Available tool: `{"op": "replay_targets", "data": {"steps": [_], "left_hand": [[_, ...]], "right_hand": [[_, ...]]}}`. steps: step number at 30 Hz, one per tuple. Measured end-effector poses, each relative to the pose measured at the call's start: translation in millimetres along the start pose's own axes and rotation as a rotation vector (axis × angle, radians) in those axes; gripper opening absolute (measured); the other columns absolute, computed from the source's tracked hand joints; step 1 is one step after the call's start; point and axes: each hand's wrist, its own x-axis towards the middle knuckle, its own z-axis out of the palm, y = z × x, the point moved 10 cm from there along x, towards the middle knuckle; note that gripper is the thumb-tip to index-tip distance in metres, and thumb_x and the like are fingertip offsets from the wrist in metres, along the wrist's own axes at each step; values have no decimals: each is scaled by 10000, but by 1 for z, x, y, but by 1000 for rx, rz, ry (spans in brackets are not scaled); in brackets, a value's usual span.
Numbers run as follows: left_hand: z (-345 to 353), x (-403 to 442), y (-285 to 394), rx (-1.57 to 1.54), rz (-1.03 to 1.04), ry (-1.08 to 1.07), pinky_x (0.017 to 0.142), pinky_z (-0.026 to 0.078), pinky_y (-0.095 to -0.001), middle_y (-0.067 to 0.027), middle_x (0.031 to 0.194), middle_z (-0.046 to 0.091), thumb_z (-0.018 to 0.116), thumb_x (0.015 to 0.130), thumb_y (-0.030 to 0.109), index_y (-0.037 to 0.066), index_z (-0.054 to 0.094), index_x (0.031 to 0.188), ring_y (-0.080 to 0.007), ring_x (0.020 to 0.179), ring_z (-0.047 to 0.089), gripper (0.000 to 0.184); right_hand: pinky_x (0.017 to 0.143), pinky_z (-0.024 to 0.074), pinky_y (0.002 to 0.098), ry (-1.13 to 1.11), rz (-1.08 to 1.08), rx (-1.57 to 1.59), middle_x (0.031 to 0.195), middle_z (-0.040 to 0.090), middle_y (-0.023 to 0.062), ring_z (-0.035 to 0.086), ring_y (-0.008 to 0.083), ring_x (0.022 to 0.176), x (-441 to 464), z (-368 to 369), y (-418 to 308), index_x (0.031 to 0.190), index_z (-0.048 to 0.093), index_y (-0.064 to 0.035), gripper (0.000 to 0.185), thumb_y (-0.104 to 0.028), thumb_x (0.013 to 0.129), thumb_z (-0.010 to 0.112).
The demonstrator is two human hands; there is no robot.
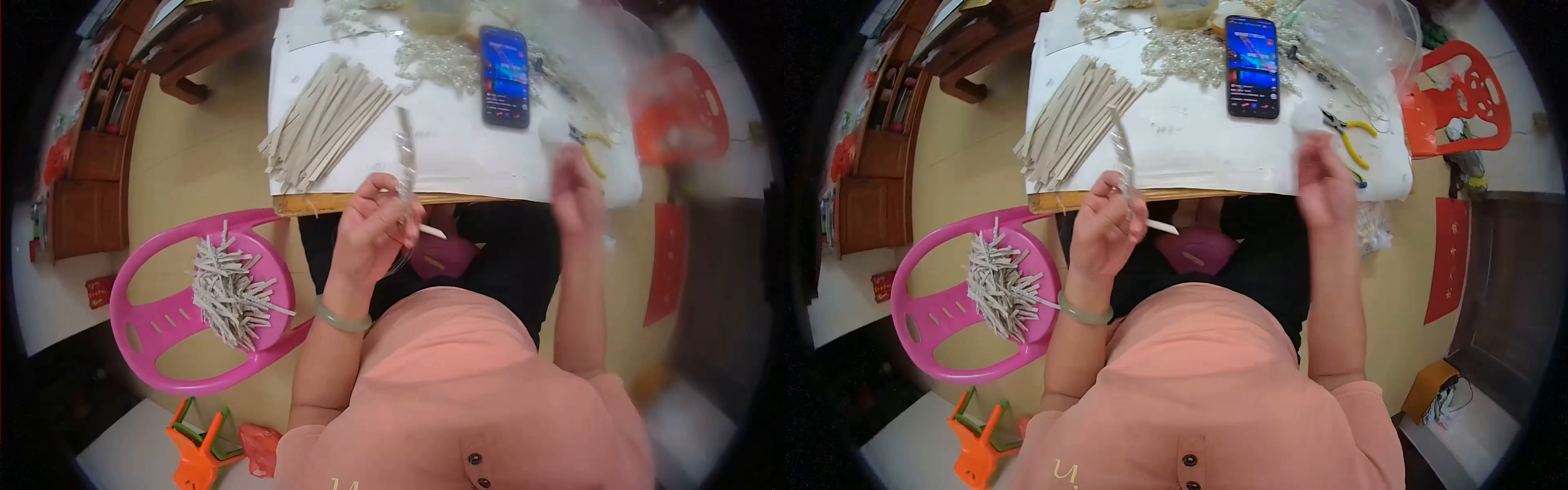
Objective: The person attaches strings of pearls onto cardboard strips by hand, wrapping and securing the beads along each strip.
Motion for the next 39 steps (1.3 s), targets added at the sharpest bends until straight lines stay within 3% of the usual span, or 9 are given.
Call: {"op": "replay_targets", "data": {"steps": [1,4,6,8,16,21,25,30,39], "left_hand": [[-7,-1,7,9,9,10,555,498,-228,-142,855,631,555,884,32,45,535,1008,-140,628,595,126],[-45,-8,33,-181,97,162,588,493,-222,-140,906,605,553,897,60,69,549,1041,-150,664,581,144],[-71,-13,50,-250,180,211,628,490,-215,-121,923,598,578,885,57,91,558,1082,-146,697,570,201],[-74,-16,48,-225,169,270,627,496,-221,-122,926,606,591,878,58,85,558,1099,-149,699,577,225],[-35,-8,35,355,116,377,540,525,-222,-173,868,648,596,864,20,-8,495,1053,-155,649,630,216],[-11,-12,13,637,53,356,525,515,-207,-124,819,664,601,846,-22,-18,504,1011,-116,616,623,191],[-4,-18,2,710,-13,306,551,524,-226,-161,876,671,606,846,-17,-22,543,970,-140,631,630,139],[-12,-12,-14,428,-88,151,577,521,-236,-160,877,666,614,854,21,-13,550,994,-148,652,627,158],[-16,-11,-21,373,-110,228,592,514,-245,-156,873,662,614,864,47,-17,543,1029,-151,670,627,191]], "right_hand": [[687,514,201,-175,83,179,950,575,105,566,119,759,7,-8,-21,1020,516,31,125,3,898,523],[476,373,171,-2,-139,70,898,522,70,418,68,601,5,-82,-134,1011,486,40,114,-5,910,514],[455,360,161,-79,-177,22,893,519,55,404,53,569,6,-146,-207,1005,485,31,99,-36,933,493],[428,344,169,223,-303,-342,840,518,35,385,39,523,-18,-160,-226,996,485,22,112,-82,957,473],[421,296,163,246,-248,-1142,710,483,-46,350,2,519,-41,-3,-55,1011,554,-65,121,-116,902,552],[723,502,246,-468,-226,-1382,1073,576,76,576,107,896,-58,132,87,923,616,-28,77,-37,847,608],[655,500,230,-410,-6,-1325,912,650,51,614,120,817,-40,115,123,892,640,-21,90,-86,830,646],[689,494,230,-194,358,-697,861,651,45,591,71,787,-34,74,138,889,645,-10,109,-116,863,645],[668,478,231,-289,-199,-1221,858,619,31,586,92,752,-43,94,99,869,652,-14,87,-82,820,671]]}}
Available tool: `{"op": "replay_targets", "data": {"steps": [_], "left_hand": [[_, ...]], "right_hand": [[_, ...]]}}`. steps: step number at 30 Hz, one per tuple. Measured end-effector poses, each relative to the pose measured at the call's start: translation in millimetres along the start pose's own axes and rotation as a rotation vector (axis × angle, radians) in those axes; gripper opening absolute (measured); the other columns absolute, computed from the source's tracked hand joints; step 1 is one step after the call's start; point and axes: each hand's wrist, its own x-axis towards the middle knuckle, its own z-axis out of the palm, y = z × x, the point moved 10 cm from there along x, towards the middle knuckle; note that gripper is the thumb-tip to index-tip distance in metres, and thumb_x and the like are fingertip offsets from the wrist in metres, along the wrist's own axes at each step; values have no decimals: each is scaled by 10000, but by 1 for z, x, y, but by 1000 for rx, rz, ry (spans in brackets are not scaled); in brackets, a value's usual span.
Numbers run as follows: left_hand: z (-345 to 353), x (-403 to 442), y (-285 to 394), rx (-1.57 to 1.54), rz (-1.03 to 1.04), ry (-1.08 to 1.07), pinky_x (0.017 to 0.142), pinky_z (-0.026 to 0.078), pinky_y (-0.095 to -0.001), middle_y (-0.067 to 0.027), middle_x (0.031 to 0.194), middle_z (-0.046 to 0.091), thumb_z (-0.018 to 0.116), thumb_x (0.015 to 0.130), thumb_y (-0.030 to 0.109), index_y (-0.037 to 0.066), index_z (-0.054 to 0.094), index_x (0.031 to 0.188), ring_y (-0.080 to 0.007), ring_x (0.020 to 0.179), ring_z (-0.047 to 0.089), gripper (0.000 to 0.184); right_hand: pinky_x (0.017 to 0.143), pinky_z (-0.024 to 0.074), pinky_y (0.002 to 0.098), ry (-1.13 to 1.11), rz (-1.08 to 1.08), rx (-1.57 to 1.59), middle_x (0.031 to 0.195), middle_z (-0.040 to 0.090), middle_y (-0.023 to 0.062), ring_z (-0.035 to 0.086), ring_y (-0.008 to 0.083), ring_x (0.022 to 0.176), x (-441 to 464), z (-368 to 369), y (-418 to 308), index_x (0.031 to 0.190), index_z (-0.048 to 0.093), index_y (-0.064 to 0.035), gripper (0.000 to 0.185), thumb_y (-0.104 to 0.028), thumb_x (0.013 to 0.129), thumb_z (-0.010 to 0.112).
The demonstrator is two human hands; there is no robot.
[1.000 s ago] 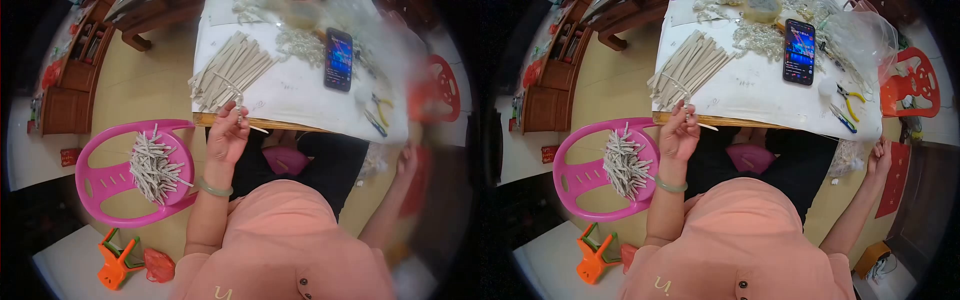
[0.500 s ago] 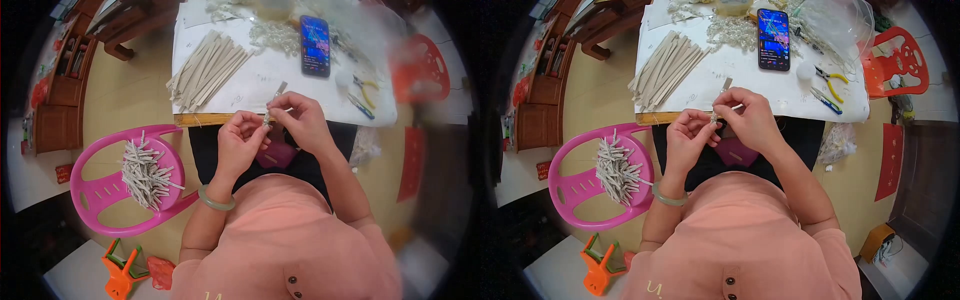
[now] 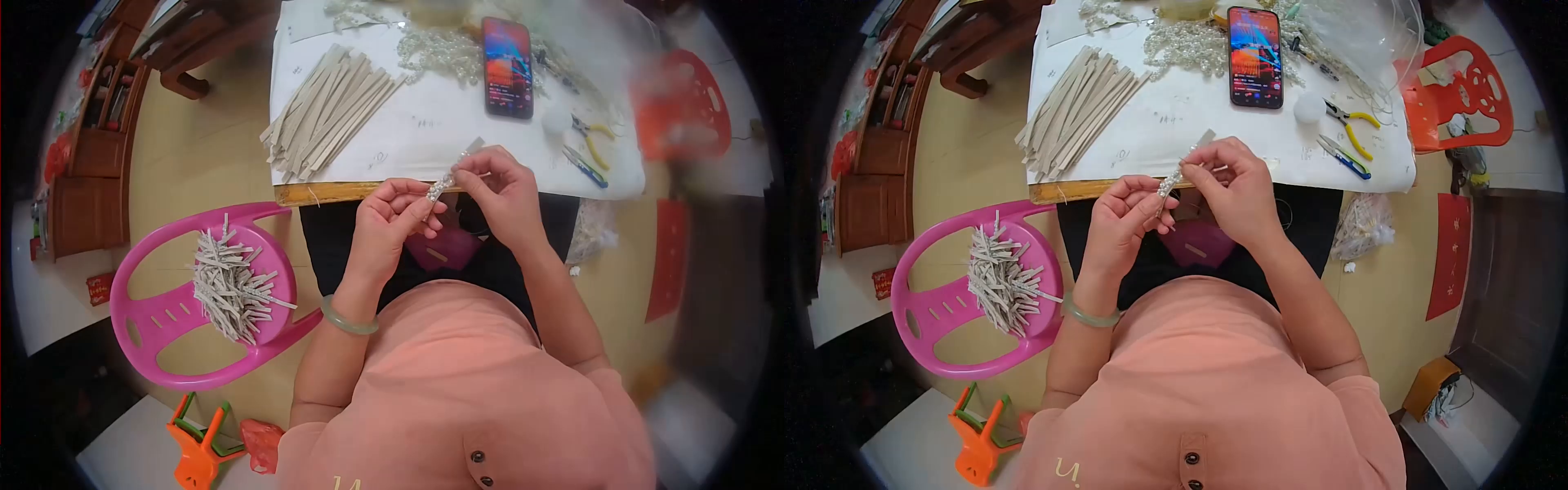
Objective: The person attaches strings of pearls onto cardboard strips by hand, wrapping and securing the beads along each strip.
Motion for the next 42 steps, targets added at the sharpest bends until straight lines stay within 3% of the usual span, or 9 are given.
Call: {"op": "replay_targets", "data": {"steps": [6,12,25,28,30,33,37,40,42], "left_hand": [[-5,1,3,61,77,60,602,515,-238,-159,879,663,608,869,41,-23,541,1032,-151,679,630,187],[-1,2,5,88,122,62,601,514,-232,-157,878,664,606,865,21,-21,548,1019,-147,686,630,170],[-2,3,-3,142,54,65,577,505,-228,-127,849,664,607,861,19,-20,555,1002,-133,659,619,155],[-4,4,-9,149,0,48,557,496,-225,-119,833,661,608,862,34,-19,557,1004,-132,636,611,160],[-6,4,-19,-5,-81,-1,557,489,-225,-117,835,656,603,864,39,-13,560,1014,-131,639,604,165],[1,5,-31,-318,-189,-70,567,490,-220,-119,847,649,601,864,46,-5,566,1027,-128,652,600,174],[6,5,-32,-632,-188,-47,599,499,-222,-121,881,641,591,869,42,-4,567,1060,-127,687,601,198],[22,3,-40,-509,-244,-140,596,500,-224,-117,872,642,591,871,40,-4,564,1093,-133,681,602,228],[28,2,-43,-456,-241,-153,597,481,-219,-103,868,633,590,871,48,6,557,1123,-131,682,590,258]], "right_hand": [[627,472,236,62,-124,-227,816,602,62,582,113,697,-10,-10,-18,859,657,-14,89,-28,774,678],[591,461,239,-56,-28,-323,764,608,54,568,119,617,-17,0,-15,873,659,-16,110,-19,765,684],[608,466,233,-125,4,-281,765,617,48,576,99,642,-15,8,-5,835,654,-7,69,-9,771,679],[618,470,226,-183,86,-193,770,622,28,579,83,672,-14,10,8,852,644,-1,70,-10,790,676],[617,456,211,-180,313,404,788,624,14,560,63,689,-14,12,35,881,628,-2,92,-21,805,677],[612,438,202,-104,410,686,787,617,10,536,57,681,-15,9,61,902,615,-11,101,-33,820,670],[615,425,193,-131,335,488,777,608,3,518,58,661,-24,9,46,891,617,-24,72,-45,835,657],[618,424,189,-49,357,755,775,596,-7,515,63,654,-22,3,45,900,606,-30,67,-45,847,643],[614,423,188,-30,371,756,777,595,-7,515,59,654,-18,0,52,903,605,-30,69,-48,849,643]]}}
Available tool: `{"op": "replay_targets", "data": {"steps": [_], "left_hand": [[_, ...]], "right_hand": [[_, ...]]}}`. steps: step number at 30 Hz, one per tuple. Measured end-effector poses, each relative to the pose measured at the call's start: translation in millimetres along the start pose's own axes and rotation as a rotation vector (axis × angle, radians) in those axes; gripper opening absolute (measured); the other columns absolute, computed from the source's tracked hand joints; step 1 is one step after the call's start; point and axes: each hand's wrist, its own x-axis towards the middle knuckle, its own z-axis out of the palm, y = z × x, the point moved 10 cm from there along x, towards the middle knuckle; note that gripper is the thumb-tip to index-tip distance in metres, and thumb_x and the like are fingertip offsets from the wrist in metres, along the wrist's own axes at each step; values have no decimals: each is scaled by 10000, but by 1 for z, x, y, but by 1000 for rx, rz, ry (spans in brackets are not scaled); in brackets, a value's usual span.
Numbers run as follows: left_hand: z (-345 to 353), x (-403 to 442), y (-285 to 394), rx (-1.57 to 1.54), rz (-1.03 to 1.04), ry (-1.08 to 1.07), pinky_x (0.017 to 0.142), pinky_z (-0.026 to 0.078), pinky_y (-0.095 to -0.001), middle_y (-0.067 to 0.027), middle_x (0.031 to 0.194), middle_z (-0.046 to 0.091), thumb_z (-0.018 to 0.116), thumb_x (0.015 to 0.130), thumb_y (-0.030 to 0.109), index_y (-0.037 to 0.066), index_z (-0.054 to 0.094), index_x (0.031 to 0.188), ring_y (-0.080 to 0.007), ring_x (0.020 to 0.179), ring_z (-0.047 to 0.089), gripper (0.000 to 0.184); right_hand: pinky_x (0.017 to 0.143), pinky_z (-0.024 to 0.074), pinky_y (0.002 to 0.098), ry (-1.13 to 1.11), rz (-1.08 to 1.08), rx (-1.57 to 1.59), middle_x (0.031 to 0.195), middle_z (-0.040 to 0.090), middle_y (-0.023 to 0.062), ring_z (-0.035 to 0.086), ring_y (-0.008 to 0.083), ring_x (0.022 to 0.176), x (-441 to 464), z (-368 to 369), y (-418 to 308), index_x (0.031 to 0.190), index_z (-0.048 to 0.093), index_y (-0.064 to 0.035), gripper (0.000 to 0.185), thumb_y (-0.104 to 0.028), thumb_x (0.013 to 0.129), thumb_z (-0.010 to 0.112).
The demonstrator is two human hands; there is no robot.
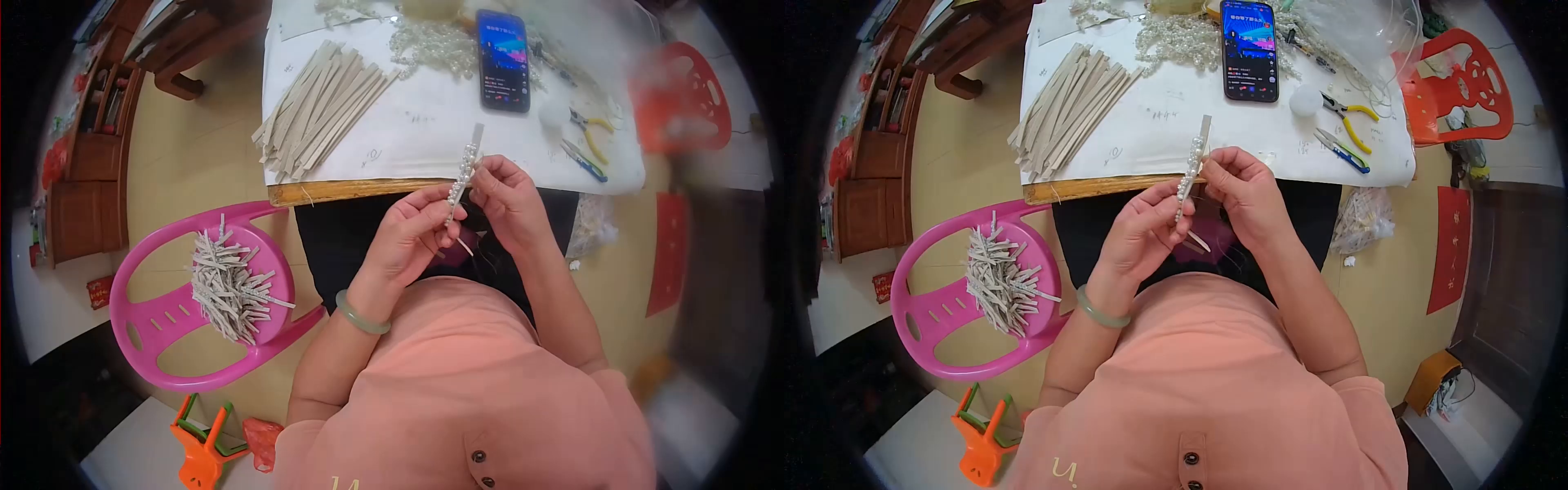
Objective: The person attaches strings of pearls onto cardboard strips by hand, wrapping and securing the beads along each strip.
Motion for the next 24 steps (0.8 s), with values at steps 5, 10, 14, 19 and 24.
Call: {"op": "replay_targets", "data": {"steps": [5,10,14,19,24], "left_hand": [[-11,-1,9,10,55,98,586,459,-219,-82,848,624,586,871,60,18,564,1107,-125,669,576,241],[-2,-1,5,76,42,34,570,453,-216,-78,849,622,574,882,78,28,552,1091,-127,657,572,216],[-4,1,7,4,49,14,569,486,-230,-88,827,616,565,892,77,10,537,1043,-132,659,584,168],[-2,0,0,8,-8,-29,604,475,-238,-78,829,584,561,893,98,20,522,1045,-145,686,563,175],[9,-2,-4,19,-50,-115,657,463,-245,-73,825,558,553,899,118,27,504,1067,-165,737,541,198]], "right_hand": [[612,418,183,-35,-87,-342,776,594,-11,507,43,658,-16,19,-11,903,607,-27,71,-56,851,645],[613,405,187,71,-143,-311,763,578,-23,500,47,668,-13,7,-19,887,601,-32,79,-43,833,658],[613,415,179,-39,-155,-347,770,593,-21,509,35,670,-19,20,-20,905,610,-26,71,-48,848,648],[600,405,177,-32,-102,-288,761,582,-28,494,35,658,-16,13,-10,917,610,-27,83,-51,848,650],[595,398,181,25,-137,-310,752,569,-33,478,38,653,-11,7,-17,946,618,-28,114,-56,842,658]]}}
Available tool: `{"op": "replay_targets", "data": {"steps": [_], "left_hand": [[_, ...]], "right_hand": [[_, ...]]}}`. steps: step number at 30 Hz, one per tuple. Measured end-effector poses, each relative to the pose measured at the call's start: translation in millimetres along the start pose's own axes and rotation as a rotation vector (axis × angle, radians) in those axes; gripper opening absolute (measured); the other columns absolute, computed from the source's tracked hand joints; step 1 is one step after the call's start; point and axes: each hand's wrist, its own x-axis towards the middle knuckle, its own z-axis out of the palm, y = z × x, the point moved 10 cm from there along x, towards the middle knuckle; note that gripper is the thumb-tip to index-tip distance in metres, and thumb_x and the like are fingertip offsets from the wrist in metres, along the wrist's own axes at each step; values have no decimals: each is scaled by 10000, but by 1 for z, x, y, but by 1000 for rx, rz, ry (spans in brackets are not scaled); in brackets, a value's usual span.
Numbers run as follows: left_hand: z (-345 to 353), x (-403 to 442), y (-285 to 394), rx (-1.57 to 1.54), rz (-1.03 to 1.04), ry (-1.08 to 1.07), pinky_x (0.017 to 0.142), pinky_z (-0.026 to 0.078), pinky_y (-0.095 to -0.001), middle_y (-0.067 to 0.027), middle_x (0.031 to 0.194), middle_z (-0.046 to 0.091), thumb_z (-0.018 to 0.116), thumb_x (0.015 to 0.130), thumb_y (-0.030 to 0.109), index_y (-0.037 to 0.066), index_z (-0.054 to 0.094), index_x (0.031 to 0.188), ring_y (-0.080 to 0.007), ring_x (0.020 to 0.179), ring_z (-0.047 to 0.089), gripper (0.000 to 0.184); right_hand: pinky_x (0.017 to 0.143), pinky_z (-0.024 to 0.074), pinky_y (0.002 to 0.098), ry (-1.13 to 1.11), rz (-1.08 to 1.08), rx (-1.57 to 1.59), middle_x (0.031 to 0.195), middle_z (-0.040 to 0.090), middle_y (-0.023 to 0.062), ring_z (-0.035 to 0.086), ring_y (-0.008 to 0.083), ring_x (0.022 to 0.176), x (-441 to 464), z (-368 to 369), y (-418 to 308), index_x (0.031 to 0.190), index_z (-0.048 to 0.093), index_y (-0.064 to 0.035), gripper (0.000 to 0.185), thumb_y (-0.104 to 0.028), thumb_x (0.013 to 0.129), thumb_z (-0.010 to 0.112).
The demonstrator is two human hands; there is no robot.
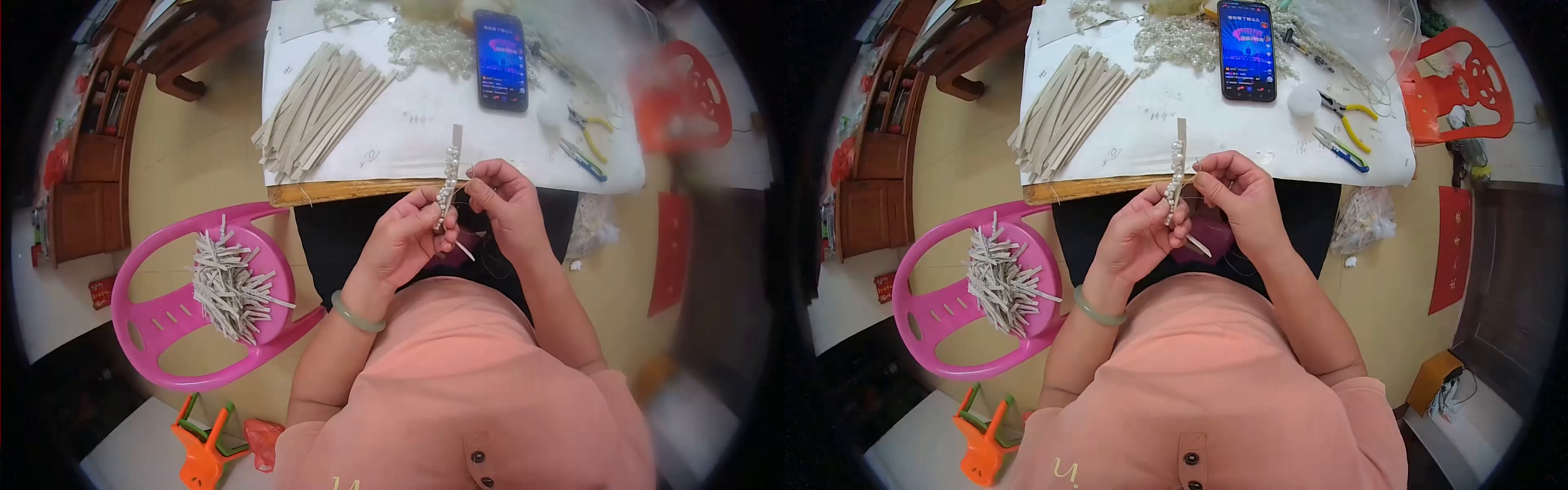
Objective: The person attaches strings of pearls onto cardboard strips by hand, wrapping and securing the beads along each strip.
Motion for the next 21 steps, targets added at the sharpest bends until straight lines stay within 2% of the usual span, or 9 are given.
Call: {"op": "replay_targets", "data": {"steps": [6,9,11,15,21], "left_hand": [[3,1,-1,65,-2,6,631,480,-248,-84,842,576,537,923,170,30,513,1061,-164,723,577,198],[-2,2,0,94,-3,37,611,517,-262,-86,830,608,533,936,171,32,530,993,-158,707,613,150],[-4,1,0,115,2,80,609,495,-260,-82,814,596,487,959,246,33,549,997,-165,694,594,226],[-3,-1,-1,53,-14,110,603,502,-268,-87,820,600,448,973,256,37,542,975,-172,681,599,239],[-13,-2,1,170,-2,187,590,511,-279,-99,803,601,420,981,270,45,539,923,-182,655,604,261]], "right_hand": [[623,405,184,-3,1,5,763,582,-24,486,43,670,-1,2,2,968,617,-23,145,-63,838,666],[631,405,183,-21,-2,-5,775,594,-17,490,46,675,-1,4,0,967,616,-24,144,-67,839,667],[631,438,196,-47,-9,-5,783,601,6,535,62,669,-2,6,-1,979,603,-9,146,-48,847,651],[623,476,219,-95,27,55,783,603,33,580,88,657,-6,18,-7,1000,583,10,154,-24,857,629],[626,491,232,-45,-99,-72,770,588,32,600,102,639,-7,16,-16,1042,571,14,187,-9,861,614]]}}
